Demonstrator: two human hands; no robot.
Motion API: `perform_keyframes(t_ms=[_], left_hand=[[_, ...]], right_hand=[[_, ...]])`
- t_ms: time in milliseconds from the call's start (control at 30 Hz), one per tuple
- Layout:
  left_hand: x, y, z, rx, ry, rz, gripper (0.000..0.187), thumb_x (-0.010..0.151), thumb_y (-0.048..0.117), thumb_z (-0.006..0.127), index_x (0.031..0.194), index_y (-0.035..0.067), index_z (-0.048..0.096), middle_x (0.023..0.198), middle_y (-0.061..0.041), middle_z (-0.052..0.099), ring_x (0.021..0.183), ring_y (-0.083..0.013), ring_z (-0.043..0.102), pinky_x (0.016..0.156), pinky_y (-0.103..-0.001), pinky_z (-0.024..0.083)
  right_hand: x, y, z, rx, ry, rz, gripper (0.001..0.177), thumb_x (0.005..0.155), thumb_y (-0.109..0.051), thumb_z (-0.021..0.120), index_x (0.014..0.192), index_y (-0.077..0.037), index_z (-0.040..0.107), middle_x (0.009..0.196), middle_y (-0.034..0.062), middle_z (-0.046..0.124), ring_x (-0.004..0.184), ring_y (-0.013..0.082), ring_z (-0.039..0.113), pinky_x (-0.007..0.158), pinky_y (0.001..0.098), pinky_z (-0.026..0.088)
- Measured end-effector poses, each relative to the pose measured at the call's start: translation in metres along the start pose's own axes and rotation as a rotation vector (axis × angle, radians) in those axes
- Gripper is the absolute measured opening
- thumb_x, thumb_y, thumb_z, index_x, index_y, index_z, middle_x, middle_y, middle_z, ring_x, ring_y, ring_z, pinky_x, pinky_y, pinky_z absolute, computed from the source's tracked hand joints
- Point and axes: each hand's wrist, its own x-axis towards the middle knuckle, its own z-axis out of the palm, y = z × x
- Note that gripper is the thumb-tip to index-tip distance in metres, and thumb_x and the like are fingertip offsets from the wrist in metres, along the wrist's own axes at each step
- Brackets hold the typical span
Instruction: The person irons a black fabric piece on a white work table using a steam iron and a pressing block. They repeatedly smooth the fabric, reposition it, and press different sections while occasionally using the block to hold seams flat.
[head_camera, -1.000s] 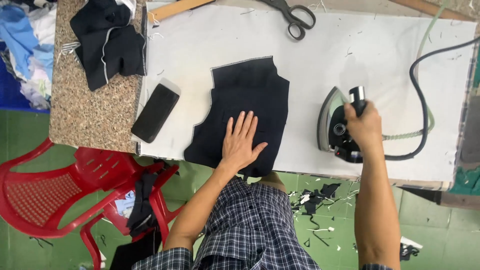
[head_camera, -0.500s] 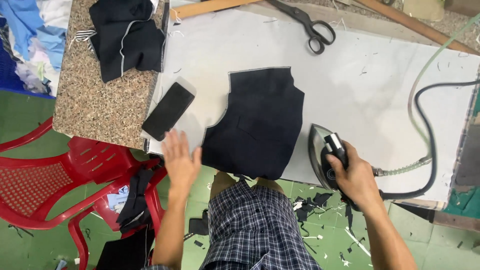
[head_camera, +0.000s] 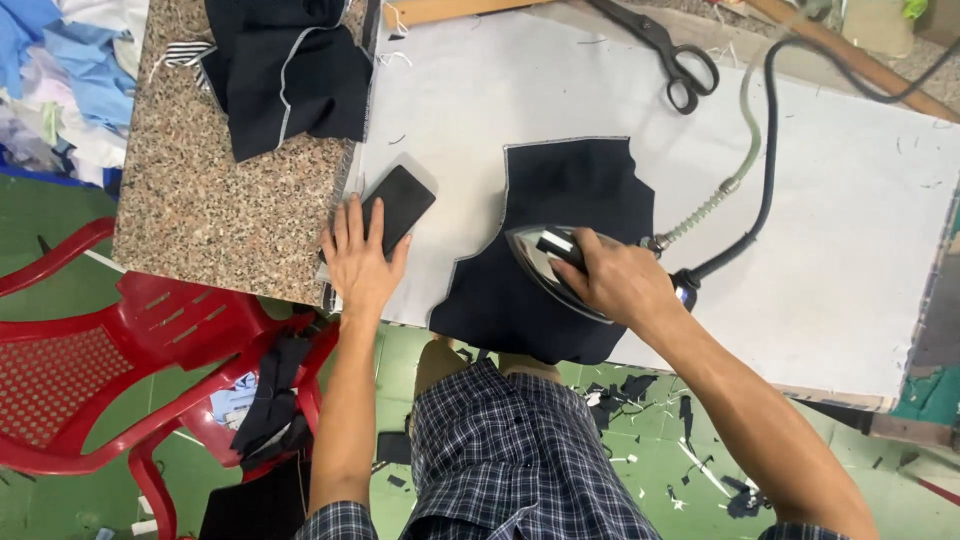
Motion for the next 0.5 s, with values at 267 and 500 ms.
perform_keyframes(t_ms=[267, 500], left_hand=[[-0.003, 0.002, -0.009, 0.005, 0.003, -0.029, 0.058, 0.096, 0.053, 0.066, 0.138, 0.014, 0.067, 0.129, -0.018, 0.060, 0.115, -0.0364, 0.058, 0.093, -0.049, 0.042], [-0.057, 0.070, -0.069, -0.471, -0.129, -0.642, 0.060, 0.084, 0.036, 0.085, 0.135, 0.008, 0.070, 0.109, -0.021, 0.067, 0.102, -0.0424, 0.068, 0.087, -0.049, 0.054]], right_hand=[[0.023, -0.002, -0.007, 0.029, 0.066, -0.156, 0.043, 0.102, -0.046, 0.054, 0.119, -0.007, 0.059, 0.079, 0.0138, 0.074, 0.074, 0.0336, 0.077, 0.067, 0.0440, 0.063], [0.034, 0.017, 0.007, 0.039, 0.056, -0.289, 0.049, 0.102, -0.053, 0.049, 0.118, -0.007, 0.055, 0.078, 0.0153, 0.072, 0.073, 0.0383, 0.076, 0.066, 0.0479, 0.062]])
